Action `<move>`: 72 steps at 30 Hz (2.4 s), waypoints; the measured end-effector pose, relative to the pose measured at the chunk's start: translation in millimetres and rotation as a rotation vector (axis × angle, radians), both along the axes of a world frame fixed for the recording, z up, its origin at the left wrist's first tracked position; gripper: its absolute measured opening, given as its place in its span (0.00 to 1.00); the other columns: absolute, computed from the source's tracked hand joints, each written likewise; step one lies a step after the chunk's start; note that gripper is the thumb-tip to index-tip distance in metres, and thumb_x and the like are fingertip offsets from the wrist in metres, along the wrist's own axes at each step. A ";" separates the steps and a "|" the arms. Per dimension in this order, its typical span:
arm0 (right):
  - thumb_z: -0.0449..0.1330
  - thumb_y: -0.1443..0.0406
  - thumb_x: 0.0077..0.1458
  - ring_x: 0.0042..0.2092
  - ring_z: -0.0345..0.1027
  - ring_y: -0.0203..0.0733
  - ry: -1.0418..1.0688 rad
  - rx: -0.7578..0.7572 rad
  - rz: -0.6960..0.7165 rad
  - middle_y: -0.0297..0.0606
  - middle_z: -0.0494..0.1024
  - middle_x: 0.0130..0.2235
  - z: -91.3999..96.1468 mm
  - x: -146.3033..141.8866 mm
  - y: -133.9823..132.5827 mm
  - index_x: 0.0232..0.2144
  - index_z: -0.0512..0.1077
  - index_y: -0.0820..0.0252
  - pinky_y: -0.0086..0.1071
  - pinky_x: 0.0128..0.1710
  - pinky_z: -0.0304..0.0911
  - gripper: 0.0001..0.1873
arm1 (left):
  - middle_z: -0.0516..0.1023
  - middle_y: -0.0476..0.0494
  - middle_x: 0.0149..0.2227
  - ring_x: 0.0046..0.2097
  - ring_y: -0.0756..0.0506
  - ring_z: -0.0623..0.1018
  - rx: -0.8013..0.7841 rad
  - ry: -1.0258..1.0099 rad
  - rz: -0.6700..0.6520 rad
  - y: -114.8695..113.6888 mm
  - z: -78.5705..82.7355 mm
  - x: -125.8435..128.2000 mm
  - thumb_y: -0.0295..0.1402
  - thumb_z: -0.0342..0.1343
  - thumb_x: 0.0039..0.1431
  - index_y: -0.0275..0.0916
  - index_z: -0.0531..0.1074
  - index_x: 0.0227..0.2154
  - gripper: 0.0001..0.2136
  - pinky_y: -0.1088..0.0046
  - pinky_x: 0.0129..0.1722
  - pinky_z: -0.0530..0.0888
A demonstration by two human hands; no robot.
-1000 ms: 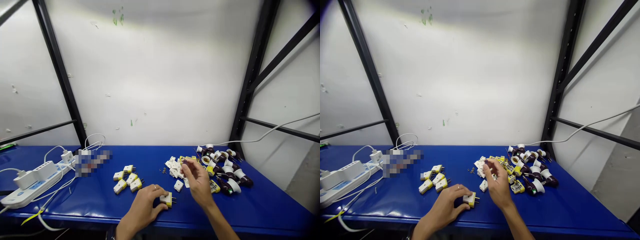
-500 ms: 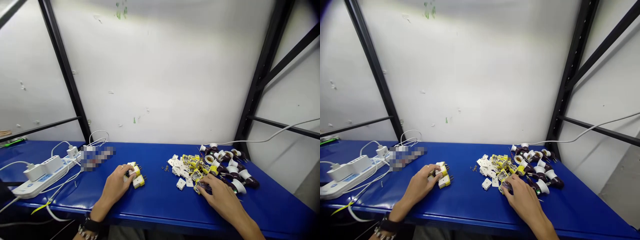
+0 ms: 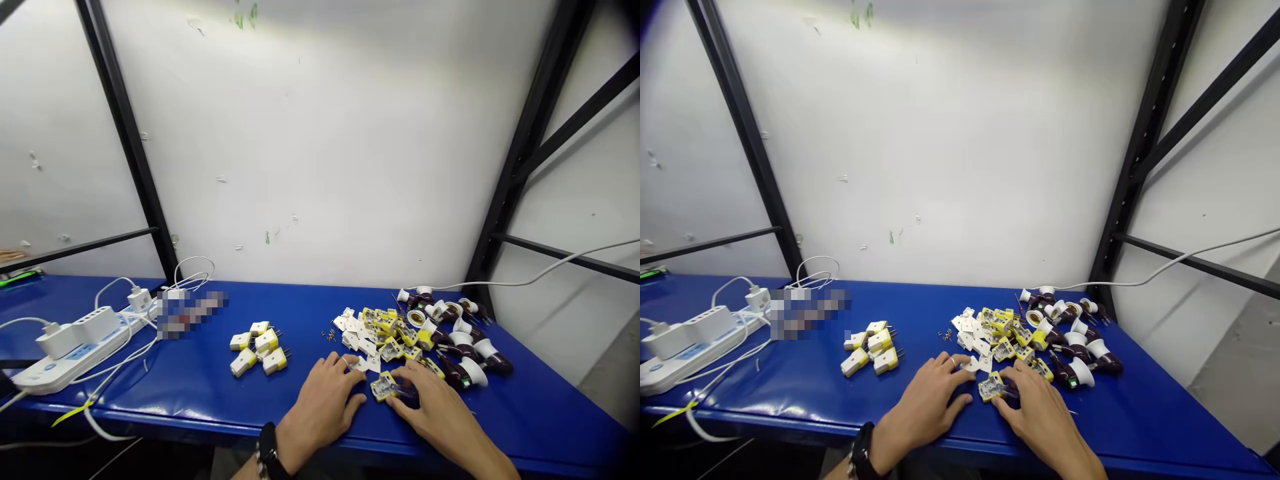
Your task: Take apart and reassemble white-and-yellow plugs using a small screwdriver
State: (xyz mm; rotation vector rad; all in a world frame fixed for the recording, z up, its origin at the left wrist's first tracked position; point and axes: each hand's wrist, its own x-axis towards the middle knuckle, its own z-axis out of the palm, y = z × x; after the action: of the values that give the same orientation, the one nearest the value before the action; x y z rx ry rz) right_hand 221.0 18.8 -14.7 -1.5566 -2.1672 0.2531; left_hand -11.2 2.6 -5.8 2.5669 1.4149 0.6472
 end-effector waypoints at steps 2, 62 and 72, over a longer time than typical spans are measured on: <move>0.66 0.58 0.51 0.49 0.74 0.55 0.018 -0.030 0.015 0.43 0.80 0.46 4.8 -2.7 -5.4 0.40 0.78 0.54 0.42 0.49 0.67 0.14 | 0.77 0.44 0.50 0.49 0.38 0.75 -0.025 -0.032 0.026 2.2 -1.0 -3.6 0.34 0.60 0.63 0.43 0.76 0.40 0.04 0.63 0.47 0.72; 0.70 0.57 0.47 0.39 0.73 0.45 0.252 -0.006 0.088 0.34 0.78 0.39 13.8 -74.3 -17.2 0.39 0.73 0.53 0.32 0.38 0.65 0.16 | 0.81 0.39 0.45 0.48 0.38 0.80 0.005 0.206 0.217 81.7 19.3 -55.1 0.31 0.56 0.63 0.43 0.80 0.44 0.10 0.65 0.46 0.75; 0.66 0.58 0.55 0.33 0.71 0.42 0.379 0.104 0.160 0.36 0.76 0.34 6.4 -72.5 -11.5 0.33 0.76 0.55 0.30 0.31 0.65 0.08 | 0.80 0.33 0.41 0.43 0.37 0.81 -0.057 0.370 0.237 89.8 12.1 -44.8 0.25 0.51 0.64 0.34 0.76 0.41 0.09 0.63 0.41 0.75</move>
State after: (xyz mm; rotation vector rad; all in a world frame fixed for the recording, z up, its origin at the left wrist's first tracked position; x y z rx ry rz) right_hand 148.4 7.3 -8.2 -1.1702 -1.9689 0.4408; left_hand -56.0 92.4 6.3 2.5906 1.8381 0.1533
